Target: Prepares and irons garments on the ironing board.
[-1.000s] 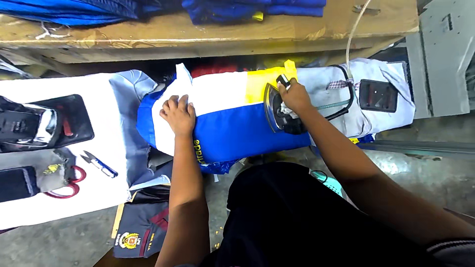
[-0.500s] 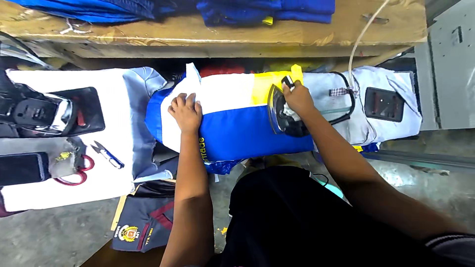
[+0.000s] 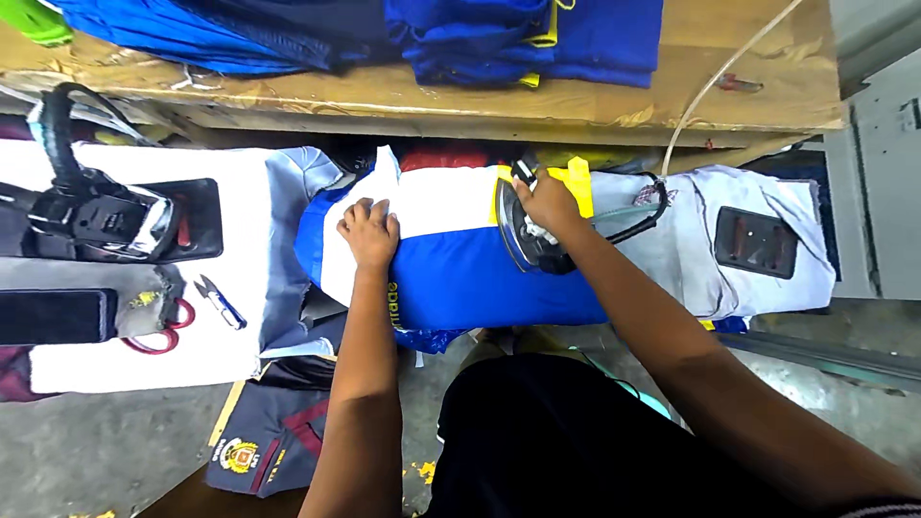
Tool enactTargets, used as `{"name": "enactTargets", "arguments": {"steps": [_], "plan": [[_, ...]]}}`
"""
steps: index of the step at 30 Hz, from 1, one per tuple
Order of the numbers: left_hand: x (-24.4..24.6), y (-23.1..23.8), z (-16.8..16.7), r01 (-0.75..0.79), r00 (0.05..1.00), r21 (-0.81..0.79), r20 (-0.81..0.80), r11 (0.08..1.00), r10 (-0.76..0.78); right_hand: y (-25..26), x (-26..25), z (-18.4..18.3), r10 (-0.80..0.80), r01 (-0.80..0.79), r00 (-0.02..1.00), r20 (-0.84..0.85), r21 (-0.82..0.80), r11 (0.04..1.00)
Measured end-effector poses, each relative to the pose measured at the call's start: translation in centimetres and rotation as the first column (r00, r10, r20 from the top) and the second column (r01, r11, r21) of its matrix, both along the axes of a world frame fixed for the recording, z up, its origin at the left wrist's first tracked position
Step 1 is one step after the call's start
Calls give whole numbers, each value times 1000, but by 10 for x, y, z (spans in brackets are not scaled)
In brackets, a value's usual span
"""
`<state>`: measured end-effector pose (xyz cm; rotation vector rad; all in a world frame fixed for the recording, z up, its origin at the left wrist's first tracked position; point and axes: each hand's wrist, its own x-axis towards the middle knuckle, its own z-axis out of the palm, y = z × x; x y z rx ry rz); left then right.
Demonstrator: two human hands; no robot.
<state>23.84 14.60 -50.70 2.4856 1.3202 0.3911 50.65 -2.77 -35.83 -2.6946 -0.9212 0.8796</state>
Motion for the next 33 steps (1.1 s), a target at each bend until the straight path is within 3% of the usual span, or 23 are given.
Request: {"name": "enactTargets", "arguments": {"steps": [5,7,10,14,21,27,33], "plan": [[20,0,28,-75,996,-97,46,992,80,-39,-21,0,150,-150,989,1,-45,988],[34,9,31,-7,997,-80,79,997,13,-30,-23,1,143,-141,990,21,-53,989],[46,27,18,105,994,-77,-1,991,-106,4,-20,1,63,-62,997,49,-31,998],[43,38,12,74,993,-110,-79,991,-83,36,-15,3,-1,2,999,42,-5,1000],[39,40,15,73,991,-150,-98,986,-88,3,-27,3,107,-103,993,45,-92,990],[42,39,17,61,991,-169,-104,984,-79,50,-23,3,20,-19,998,55,-20,1000],[43,45,29,58,988,-253,-124,966,-92,15,-40,6,249,-246,968,25,-71,967]]}}
